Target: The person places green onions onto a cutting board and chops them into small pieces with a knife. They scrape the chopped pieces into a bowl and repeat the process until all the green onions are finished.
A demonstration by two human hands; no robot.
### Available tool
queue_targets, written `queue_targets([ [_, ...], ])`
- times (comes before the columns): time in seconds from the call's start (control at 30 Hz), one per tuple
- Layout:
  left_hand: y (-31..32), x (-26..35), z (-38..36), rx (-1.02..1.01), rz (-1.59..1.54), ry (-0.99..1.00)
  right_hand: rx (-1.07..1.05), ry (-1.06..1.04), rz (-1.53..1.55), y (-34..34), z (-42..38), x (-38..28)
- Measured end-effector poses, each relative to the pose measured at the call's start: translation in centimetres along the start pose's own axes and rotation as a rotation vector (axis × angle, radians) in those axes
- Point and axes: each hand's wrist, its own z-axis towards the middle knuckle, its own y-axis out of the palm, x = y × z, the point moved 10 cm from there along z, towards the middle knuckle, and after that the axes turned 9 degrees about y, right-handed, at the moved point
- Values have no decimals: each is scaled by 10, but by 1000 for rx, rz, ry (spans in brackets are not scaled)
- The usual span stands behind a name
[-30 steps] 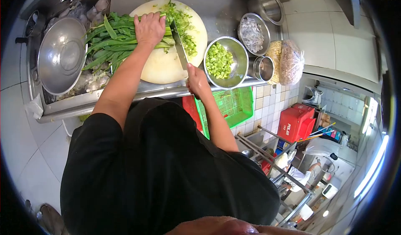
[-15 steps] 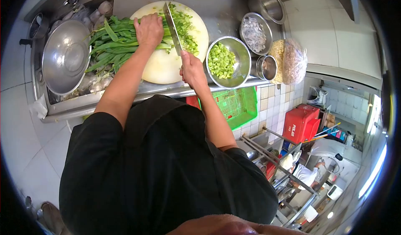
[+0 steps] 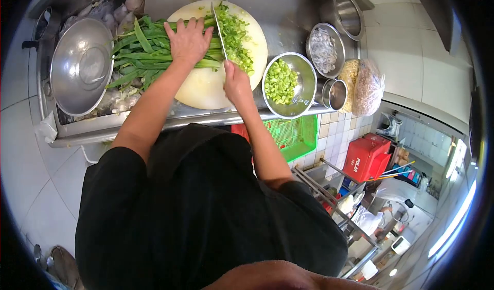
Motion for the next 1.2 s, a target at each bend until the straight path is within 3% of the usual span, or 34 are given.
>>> queue_targets([
  [0.1, -3, -1, -1, -2, 0, 11, 21, -86, -6, 12, 47, -19],
  [0.17, -2, -2, -3, 74, -4, 30, -15, -13, 36, 10, 52, -24],
  [0.23, -4, -2, -2, 84, -35, 19, -114, 168, 76, -11, 30, -44],
  [0.33, -4, -3, -2, 112, -55, 17, -104, 94, 137, -24, 8, -39],
  [0.57, -4, -2, -1, 90, -37, 9, -69, 176, 40, -27, -64, -2],
  [0.67, -7, 0, 0, -6, -10, -12, 24, 29, -50, -12, -38, 8],
  [0.77, -8, 1, 1, -44, -15, -18, 82, -192, -153, 5, 30, -22],
  [0.87, -5, -1, -1, 89, -42, 14, -115, 38, 92, 4, 53, -45],
  [1.07, -1, -3, -3, 138, -44, 17, -88, 93, 58, -27, -10, -37],
  [1.2, -6, -1, 0, 32, -43, -3, -34, 142, -59, -31, -56, -11],
])
